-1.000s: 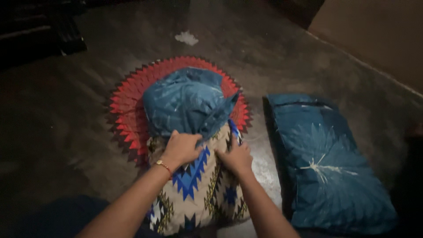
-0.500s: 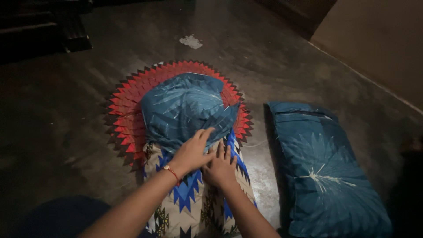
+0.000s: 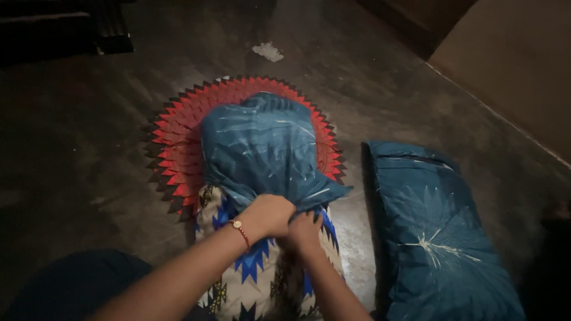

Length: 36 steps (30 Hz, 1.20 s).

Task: The person puts a patterned pillow into a blue pillowcase by hand.

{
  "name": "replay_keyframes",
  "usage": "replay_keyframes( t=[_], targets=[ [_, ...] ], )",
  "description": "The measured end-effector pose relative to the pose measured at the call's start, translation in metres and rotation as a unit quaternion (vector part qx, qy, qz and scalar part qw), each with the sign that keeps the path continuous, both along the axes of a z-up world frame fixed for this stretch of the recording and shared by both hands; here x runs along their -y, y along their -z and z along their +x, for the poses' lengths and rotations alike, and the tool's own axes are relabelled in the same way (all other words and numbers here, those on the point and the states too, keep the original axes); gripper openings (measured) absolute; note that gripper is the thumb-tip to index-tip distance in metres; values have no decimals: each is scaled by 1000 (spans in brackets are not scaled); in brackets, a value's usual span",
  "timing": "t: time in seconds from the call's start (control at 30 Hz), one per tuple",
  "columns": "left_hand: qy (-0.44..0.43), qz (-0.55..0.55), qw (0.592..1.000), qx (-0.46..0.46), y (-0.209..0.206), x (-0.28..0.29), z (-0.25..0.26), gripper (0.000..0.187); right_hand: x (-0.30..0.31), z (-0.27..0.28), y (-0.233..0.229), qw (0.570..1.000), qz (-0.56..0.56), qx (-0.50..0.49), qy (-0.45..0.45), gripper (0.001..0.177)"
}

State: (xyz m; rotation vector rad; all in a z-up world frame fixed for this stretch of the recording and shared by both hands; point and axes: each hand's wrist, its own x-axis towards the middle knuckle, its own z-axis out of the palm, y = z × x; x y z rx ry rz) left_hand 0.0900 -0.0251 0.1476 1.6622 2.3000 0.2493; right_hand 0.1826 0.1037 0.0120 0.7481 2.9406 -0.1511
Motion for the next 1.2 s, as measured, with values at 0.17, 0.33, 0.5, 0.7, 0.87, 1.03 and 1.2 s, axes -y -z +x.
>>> replay_keyframes(
  t=[0.17,0.33,0.5,0.7,0.87,1.03,1.2],
  targets=[
    [-84,44,994,48,16,8,-18,31,-35,1,-45,975,-159,-109,112,66],
    [-104,13,994,35,5,10,-20,43,-35,7,-68,937,-145,-165,271,85],
    [-194,-11,977,-89,18,17,-41,63,-25,8,-73,945,-3,-293,143,104],
    [-108,-280,954,9,45,21,-89,31,-26,2,-68,972,32,-230,29,42],
    [-92,-276,957,-10,58,24,-67,34,-23,6,-74,949,72,-307,-18,22],
    [-195,-104,970,-102,54,15,-22,49,-40,-1,-84,971,-84,-218,-40,29],
    [-120,-146,981,-44,21,9,36,122,-53,-2,-68,960,-205,-181,57,44]
  ],
)
